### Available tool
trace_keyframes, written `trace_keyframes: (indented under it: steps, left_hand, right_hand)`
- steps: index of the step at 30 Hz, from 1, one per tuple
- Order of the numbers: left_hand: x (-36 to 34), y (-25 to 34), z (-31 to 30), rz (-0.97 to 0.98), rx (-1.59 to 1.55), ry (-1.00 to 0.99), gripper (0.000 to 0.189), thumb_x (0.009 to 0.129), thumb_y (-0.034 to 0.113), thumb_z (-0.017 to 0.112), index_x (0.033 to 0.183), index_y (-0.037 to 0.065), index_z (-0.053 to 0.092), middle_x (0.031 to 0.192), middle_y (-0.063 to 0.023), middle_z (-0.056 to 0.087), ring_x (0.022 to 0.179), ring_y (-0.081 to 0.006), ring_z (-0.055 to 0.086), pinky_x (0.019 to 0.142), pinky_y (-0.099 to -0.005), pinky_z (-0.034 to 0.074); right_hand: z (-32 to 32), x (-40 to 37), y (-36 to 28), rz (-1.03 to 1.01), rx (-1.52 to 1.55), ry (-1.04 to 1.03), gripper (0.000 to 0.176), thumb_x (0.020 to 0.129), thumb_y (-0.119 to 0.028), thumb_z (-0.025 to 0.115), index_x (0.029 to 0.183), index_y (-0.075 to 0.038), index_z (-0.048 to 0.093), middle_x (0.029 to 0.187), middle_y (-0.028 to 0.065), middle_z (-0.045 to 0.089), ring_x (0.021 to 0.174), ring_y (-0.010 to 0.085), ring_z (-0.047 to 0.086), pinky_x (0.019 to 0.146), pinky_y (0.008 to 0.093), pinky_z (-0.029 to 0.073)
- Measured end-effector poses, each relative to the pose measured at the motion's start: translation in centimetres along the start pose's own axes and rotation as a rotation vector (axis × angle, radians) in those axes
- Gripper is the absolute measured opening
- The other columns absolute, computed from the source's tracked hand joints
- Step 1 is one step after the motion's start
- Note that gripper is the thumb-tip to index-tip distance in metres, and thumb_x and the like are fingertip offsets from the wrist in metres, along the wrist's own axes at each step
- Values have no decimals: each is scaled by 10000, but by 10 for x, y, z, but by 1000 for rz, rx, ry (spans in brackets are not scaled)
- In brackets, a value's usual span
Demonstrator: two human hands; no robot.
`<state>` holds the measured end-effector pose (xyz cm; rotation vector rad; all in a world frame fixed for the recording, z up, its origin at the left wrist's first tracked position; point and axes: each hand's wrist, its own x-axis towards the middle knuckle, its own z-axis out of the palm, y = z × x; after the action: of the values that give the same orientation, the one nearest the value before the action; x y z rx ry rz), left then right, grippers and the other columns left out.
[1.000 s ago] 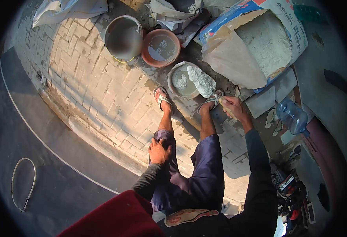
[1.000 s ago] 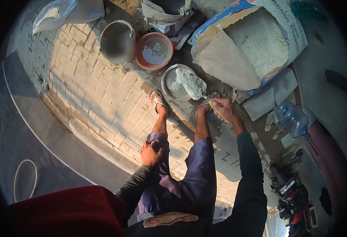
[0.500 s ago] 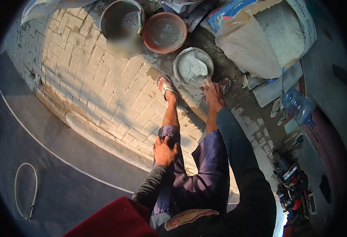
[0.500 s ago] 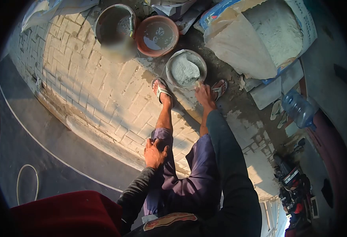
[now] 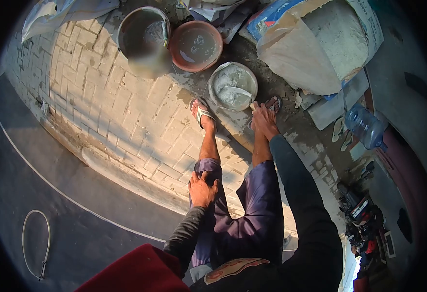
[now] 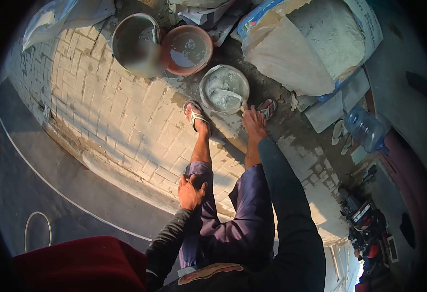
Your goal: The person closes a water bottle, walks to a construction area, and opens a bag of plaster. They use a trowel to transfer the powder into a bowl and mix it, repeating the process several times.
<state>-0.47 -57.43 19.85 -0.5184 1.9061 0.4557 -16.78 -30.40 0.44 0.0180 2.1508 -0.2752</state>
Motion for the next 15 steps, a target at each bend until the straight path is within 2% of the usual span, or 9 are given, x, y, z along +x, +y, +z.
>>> trace_keyframes:
  steps: [5,7,8,10,11,12,14,15]
  left_hand:
    - [1,3,3,0,41,5,659,844,510,635,1352,104,525,1455,-301,378,1338,-417,393,1118,-490,310]
    - [3,6,5,0,44,-7,671,839,519,639,1353,102,524,1454,-301,380,1337,-418,395,1114,-492,315]
    - [4,5,10,5,60,19,677,833,528,642,1349,104,528,1454,-296,381,1334,-418,399,1107,-493,324]
    - [6,6,14,26,77,51,683,828,536,645,1345,105,531,1454,-290,383,1331,-417,402,1100,-495,333]
    - [8,9,12,10,64,28,687,824,543,648,1342,107,536,1450,-285,386,1330,-411,405,1096,-498,337]
    - [10,12,12,0,51,2,690,820,549,651,1339,109,540,1447,-280,389,1330,-406,408,1092,-500,342]
    - [13,16,18,52,67,44,673,819,549,653,1322,112,559,1407,-252,417,1305,-398,430,1072,-500,363]
    - [13,22,17,46,70,60,667,818,549,654,1314,112,567,1383,-239,427,1290,-398,439,1058,-496,377]
  right_hand:
    - [-5,2,5,34,141,198,537,961,-395,493,1446,-173,433,1407,234,459,1227,471,474,1032,592,348]
    - [-7,-13,14,-51,13,411,521,942,-355,546,1406,-128,482,1294,238,563,1169,437,550,1009,559,401]
    - [-18,-22,17,-46,16,420,521,942,-355,546,1406,-128,482,1294,238,563,1169,437,550,1009,559,401]
    - [-53,-46,28,-81,344,335,437,919,-289,606,1302,-80,579,1124,226,659,1020,393,645,905,507,491]
    - [-85,-72,27,-162,393,415,370,893,-217,662,1205,-19,636,1011,214,699,935,358,688,808,425,542]
    - [-107,-91,34,-148,389,438,370,893,-217,662,1205,-19,636,1011,214,699,935,358,688,808,425,542]
    - [-144,-120,54,-220,552,547,379,887,-190,688,1196,24,635,1049,214,701,953,308,704,806,372,542]
    - [-162,-130,68,-231,619,585,420,885,-181,707,1223,52,614,1053,204,706,979,242,699,818,330,530]
